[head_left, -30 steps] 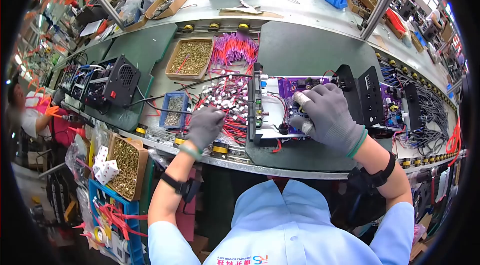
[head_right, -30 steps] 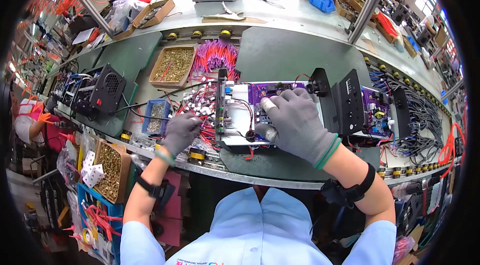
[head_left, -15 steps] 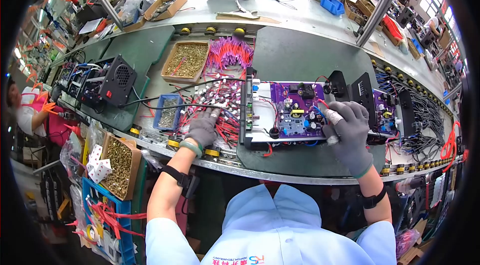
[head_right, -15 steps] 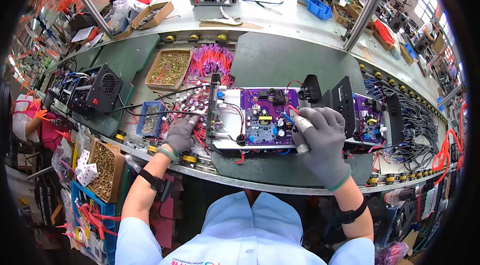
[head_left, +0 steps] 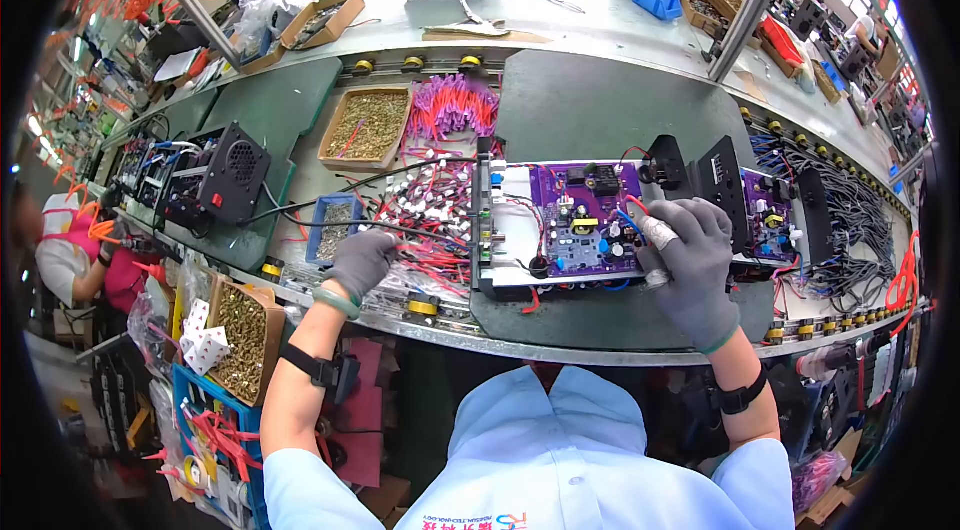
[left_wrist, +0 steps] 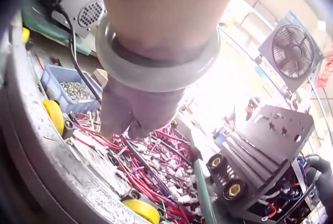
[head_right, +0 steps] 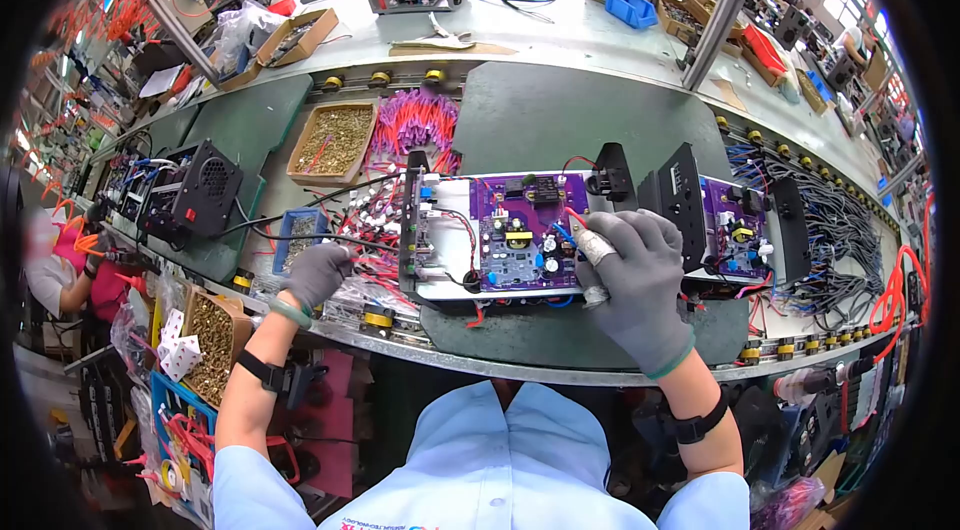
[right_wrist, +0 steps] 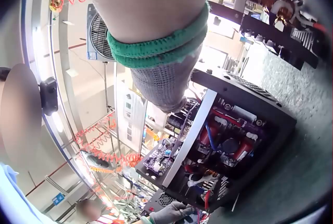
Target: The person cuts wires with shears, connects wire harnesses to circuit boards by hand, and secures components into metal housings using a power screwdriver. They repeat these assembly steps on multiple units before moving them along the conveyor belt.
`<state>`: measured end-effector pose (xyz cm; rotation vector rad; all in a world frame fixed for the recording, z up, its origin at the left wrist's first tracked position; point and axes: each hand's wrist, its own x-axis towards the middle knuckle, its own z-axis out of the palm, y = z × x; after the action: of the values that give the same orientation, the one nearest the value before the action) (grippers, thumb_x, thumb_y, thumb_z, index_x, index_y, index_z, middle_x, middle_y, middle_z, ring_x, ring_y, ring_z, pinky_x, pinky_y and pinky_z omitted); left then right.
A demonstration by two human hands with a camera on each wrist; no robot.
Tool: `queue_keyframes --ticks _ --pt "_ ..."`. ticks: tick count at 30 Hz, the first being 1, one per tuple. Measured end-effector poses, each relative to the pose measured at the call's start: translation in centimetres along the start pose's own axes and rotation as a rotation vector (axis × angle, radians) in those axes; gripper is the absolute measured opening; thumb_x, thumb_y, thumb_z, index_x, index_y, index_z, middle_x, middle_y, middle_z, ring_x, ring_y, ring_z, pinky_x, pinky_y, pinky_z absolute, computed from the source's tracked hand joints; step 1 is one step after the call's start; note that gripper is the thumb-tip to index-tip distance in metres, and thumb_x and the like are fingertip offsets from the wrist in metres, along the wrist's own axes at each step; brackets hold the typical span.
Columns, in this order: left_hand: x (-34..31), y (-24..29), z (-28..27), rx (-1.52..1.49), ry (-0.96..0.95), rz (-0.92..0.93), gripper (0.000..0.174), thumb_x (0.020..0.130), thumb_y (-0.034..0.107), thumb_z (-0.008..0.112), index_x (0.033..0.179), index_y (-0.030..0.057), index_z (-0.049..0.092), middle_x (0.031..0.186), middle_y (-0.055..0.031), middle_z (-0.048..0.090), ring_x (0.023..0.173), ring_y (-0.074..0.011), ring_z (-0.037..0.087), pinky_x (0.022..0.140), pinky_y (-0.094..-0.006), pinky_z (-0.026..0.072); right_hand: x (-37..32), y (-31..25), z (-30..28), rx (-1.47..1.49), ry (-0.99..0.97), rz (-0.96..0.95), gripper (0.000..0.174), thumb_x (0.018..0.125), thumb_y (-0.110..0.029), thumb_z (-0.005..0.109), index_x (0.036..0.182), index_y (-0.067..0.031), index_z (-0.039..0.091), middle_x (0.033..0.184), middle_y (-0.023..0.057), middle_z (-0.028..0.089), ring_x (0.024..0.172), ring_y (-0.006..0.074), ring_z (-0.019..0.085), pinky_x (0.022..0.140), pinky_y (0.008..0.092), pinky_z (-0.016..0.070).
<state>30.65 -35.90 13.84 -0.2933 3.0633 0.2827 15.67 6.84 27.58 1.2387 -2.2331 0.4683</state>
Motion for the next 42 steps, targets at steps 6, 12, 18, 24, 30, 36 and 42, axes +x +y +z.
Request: queue_keyframes --ticks 6,12,18,24,30,36,42 --pt "-1.9 0.7 -3.6 -0.607 0.032 -0.364 0.024 0.1 0.028 0.064 0.093 0.0061 0.073 0.077 -0.0073 0.07 0.069 -0.0212 0.068 0.064 -0.0327 0.0527 0.2 0.1 -0.6 0.017 -0.022 -0.01 0.039 0.068 -0.011 0.075 0.106 -0.0091 0.072 0.112 0.0037 0.067 0.105 0.0252 0.062 0.1 0.0446 0.0418" --pt "-1.6 1.5 -2.8 -0.414 0.261 -0.017 0.021 0.093 0.029 0.071 0.097 0.0097 0.077 0.085 -0.0073 0.069 0.077 -0.0257 0.067 0.071 -0.0384 0.0539 0.1 -0.3 -0.8 0.039 -0.034 0.0 0.036 0.069 -0.011 0.075 0.104 -0.0077 0.071 0.112 0.0046 0.067 0.106 0.0258 0.062 0.102 0.0458 0.0415" --pt "1.0 0.6 4.6 0.345 -0.073 -0.015 0.015 0.088 0.018 0.064 0.095 0.02 0.076 0.11 -0.0097 0.069 0.11 -0.0262 0.065 0.087 -0.0418 0.0497 -0.3 -0.3 -0.7 0.014 -0.004 0.004 0.034 0.071 -0.012 0.074 0.104 -0.0079 0.071 0.114 0.0047 0.067 0.108 0.0257 0.062 0.103 0.0459 0.0416" --pt "0.9 0.7 2.2 0.368 -0.117 0.027 0.013 0.088 0.019 0.063 0.095 0.0179 0.075 0.096 -0.0109 0.072 0.094 -0.0309 0.071 0.079 -0.0452 0.0557 -0.4 -0.1 -0.2 0.021 0.002 -0.003 0.034 0.073 -0.012 0.073 0.107 -0.0083 0.071 0.114 0.0045 0.067 0.108 0.0256 0.062 0.105 0.0464 0.0411" --pt "-3.0 -3.5 0.3 -0.019 0.193 -0.052 0.013 0.088 0.024 0.07 0.092 0.0134 0.076 0.088 -0.0128 0.071 0.087 -0.0357 0.07 0.078 -0.0418 0.055 -0.4 0.0 -0.1 0.011 0.022 -0.009 0.033 0.073 -0.011 0.074 0.105 -0.0082 0.071 0.113 0.0046 0.067 0.107 0.0249 0.062 0.104 0.046 0.0415" --pt "-3.4 -4.0 -0.6 -0.489 0.096 -0.423 0.022 0.09 0.023 0.071 0.099 0.0034 0.075 0.082 -0.017 0.072 0.073 -0.0244 0.068 0.072 -0.0347 0.0522 -0.3 -0.3 -0.4 0.028 0.011 0.009 0.035 0.07 -0.01 0.075 0.104 -0.0081 0.072 0.112 0.005 0.067 0.106 0.0253 0.063 0.104 0.0461 0.0417" --pt "-1.8 -2.1 -1.8 -0.494 0.24 -0.444 0.022 0.092 0.024 0.068 0.098 0.0037 0.074 0.081 -0.0178 0.072 0.073 -0.0305 0.07 0.069 -0.0398 0.0528 0.2 -0.1 -2.4 0.154 -0.031 -0.007 0.038 0.068 -0.008 0.076 0.106 -0.0075 0.071 0.111 0.0077 0.069 0.104 0.0289 0.064 0.099 0.0466 0.0457"
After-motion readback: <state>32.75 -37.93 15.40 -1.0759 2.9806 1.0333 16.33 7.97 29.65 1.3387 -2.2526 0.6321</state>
